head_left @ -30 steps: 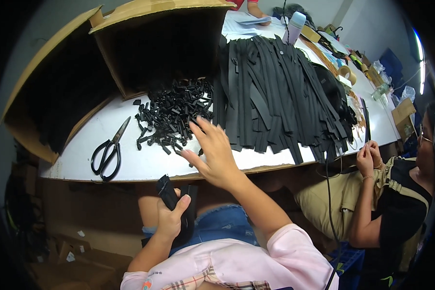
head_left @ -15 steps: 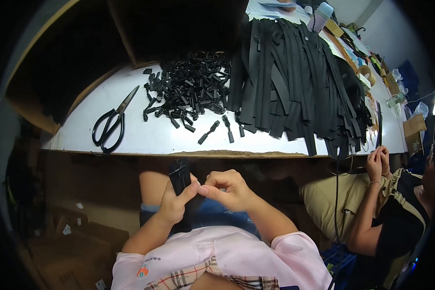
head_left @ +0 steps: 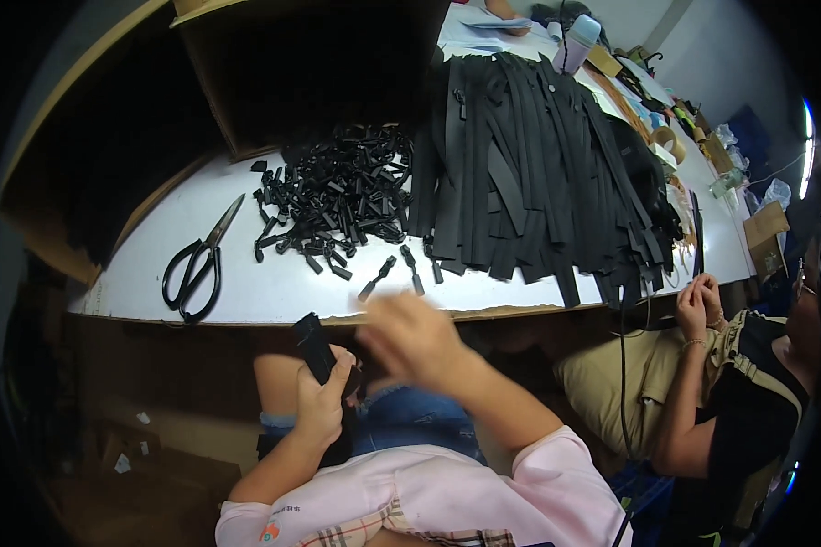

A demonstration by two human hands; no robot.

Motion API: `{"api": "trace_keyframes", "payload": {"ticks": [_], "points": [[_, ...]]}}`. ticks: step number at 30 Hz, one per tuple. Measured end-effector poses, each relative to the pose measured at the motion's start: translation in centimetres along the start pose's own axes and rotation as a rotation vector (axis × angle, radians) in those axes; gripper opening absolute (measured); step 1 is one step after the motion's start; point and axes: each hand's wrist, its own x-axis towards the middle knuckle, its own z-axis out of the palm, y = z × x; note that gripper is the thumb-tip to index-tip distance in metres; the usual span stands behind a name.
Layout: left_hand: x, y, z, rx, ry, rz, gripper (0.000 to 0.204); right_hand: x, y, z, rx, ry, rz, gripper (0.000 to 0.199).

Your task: Assembling plastic buckles and clips onto black nylon straps at a workbench.

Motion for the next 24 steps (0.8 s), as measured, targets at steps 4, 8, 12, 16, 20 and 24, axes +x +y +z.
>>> {"api": "trace_keyframes", "payload": {"ticks": [4, 8, 12, 16, 20, 24], "points": [[-0.3, 0.1, -0.1, 0.139, -0.040, 0.073, 0.021, 1.3, 4.7, 0.3, -0.320, -0.147, 0.077, 0.040], [-0.6, 0.4, 0.0, 0.132, -0.109, 0.054, 0.022, 1.3, 5.1, 0.6, -0.397, -0.187, 0.106, 0.028], [-0.6, 0.8, 0.3, 0.135, -0.113, 0.107, 0.019, 1.3, 3.0, -0.7, -0.183, -0.075, 0.204, 0.023], [-0.8, 0.7, 0.7, 0.203, -0.060, 0.220, 0.017, -1.3, -0.7, -1.1, 0.663, -0.248, 0.682, 0.014], [-0.8, 0.6, 1.1, 0.221, -0.034, 0.263, 0.016, -3.2, -1.7, 0.3, 1.045, -0.124, 0.741, 0.014], [-1.0, 0.7, 1.1, 0.179, -0.052, 0.270, 0.014, -3.7, -1.7, 0.5, 1.072, -0.060, 0.682, 0.016]]}}
